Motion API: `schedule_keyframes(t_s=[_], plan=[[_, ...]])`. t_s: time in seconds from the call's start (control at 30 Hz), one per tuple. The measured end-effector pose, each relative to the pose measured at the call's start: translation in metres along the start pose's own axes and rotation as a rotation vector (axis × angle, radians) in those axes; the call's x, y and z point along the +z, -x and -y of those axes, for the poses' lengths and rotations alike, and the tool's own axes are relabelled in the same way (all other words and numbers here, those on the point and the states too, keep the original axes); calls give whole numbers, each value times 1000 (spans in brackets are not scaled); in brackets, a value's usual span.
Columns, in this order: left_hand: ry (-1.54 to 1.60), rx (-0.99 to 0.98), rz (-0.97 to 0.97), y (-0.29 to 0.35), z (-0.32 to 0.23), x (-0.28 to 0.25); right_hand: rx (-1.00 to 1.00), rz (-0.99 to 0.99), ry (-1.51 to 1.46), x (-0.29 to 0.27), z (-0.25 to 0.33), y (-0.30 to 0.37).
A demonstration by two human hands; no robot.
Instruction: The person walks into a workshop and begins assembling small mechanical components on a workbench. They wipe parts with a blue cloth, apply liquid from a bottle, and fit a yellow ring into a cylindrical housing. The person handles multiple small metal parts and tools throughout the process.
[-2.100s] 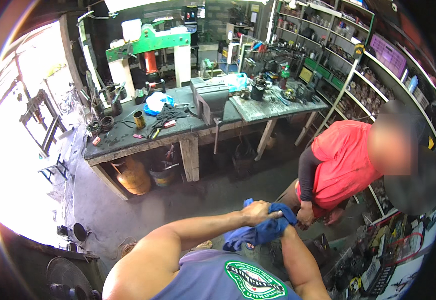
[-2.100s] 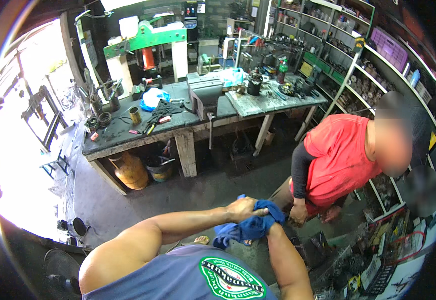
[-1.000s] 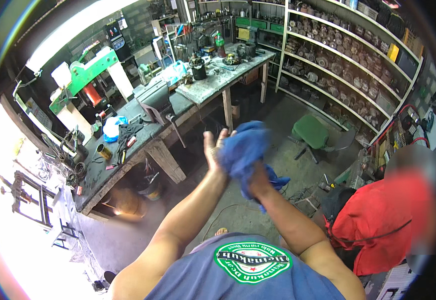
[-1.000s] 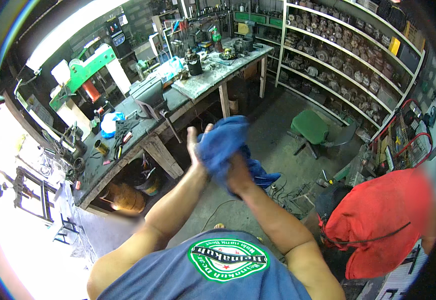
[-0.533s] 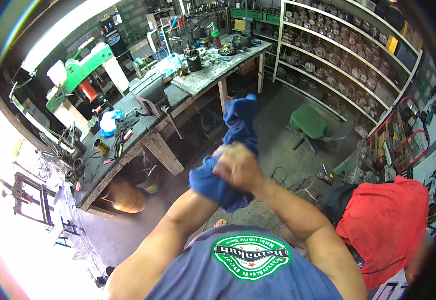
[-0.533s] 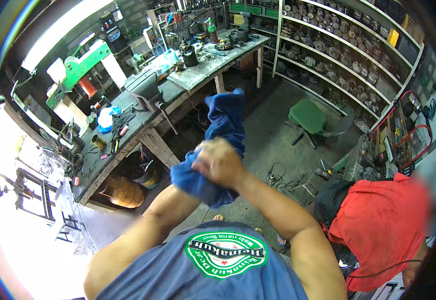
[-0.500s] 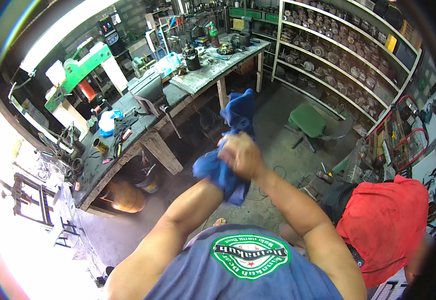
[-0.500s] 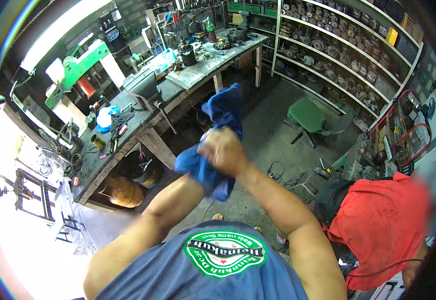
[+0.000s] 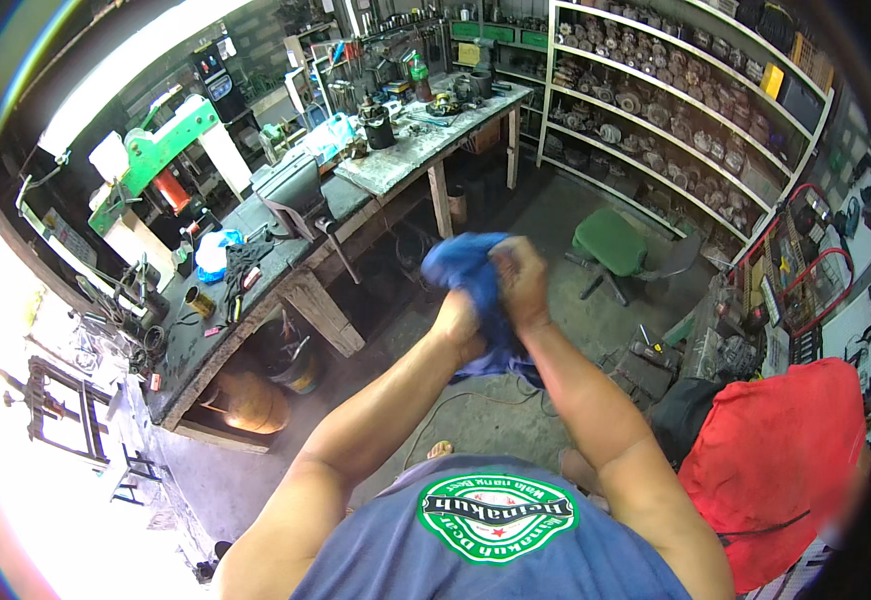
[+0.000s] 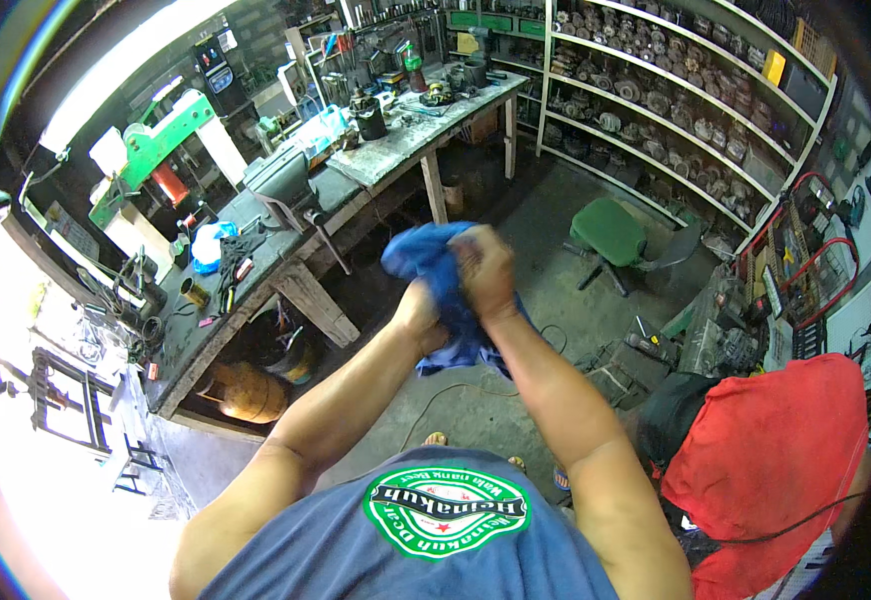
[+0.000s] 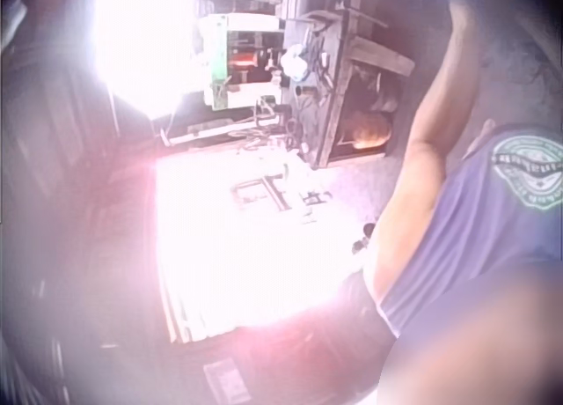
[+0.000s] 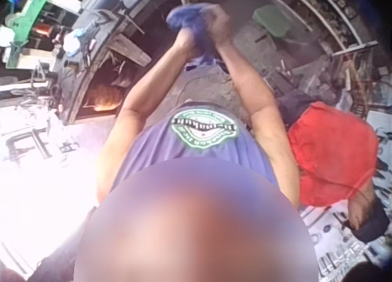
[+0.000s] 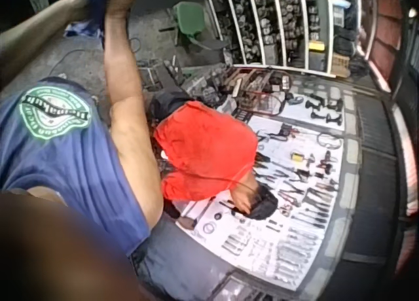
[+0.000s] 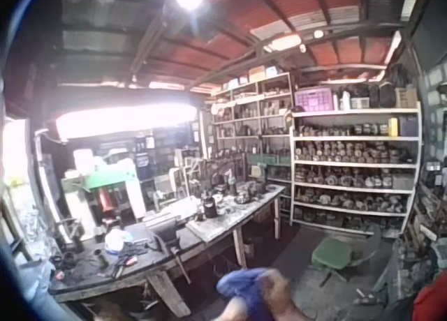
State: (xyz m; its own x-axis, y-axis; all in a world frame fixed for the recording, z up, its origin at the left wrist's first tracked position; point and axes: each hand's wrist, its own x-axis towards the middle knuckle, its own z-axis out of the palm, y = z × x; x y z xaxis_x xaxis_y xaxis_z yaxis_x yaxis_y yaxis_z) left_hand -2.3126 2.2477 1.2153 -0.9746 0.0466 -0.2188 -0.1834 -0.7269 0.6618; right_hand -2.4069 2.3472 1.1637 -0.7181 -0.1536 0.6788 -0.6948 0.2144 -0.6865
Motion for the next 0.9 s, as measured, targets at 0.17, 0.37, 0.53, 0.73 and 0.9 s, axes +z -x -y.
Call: schedule_keyframes(t_s=[0.17,0.37,0.53,0.73,0.9], plan=[[395,338,388,-2,-18,-28,155,94,-966,-15,47,-11],[-873,1059,188,-2,25,-12,-41,40,-62,-9,61,31],[121,219,530,6,-18,-15,339,50,-817,6,2,38],[91,367,345,5,-3,-4,283,-19,-780,0,27,47],[-1256,887,355,21,9,-2,254,-57,-397,-15,21,53]])
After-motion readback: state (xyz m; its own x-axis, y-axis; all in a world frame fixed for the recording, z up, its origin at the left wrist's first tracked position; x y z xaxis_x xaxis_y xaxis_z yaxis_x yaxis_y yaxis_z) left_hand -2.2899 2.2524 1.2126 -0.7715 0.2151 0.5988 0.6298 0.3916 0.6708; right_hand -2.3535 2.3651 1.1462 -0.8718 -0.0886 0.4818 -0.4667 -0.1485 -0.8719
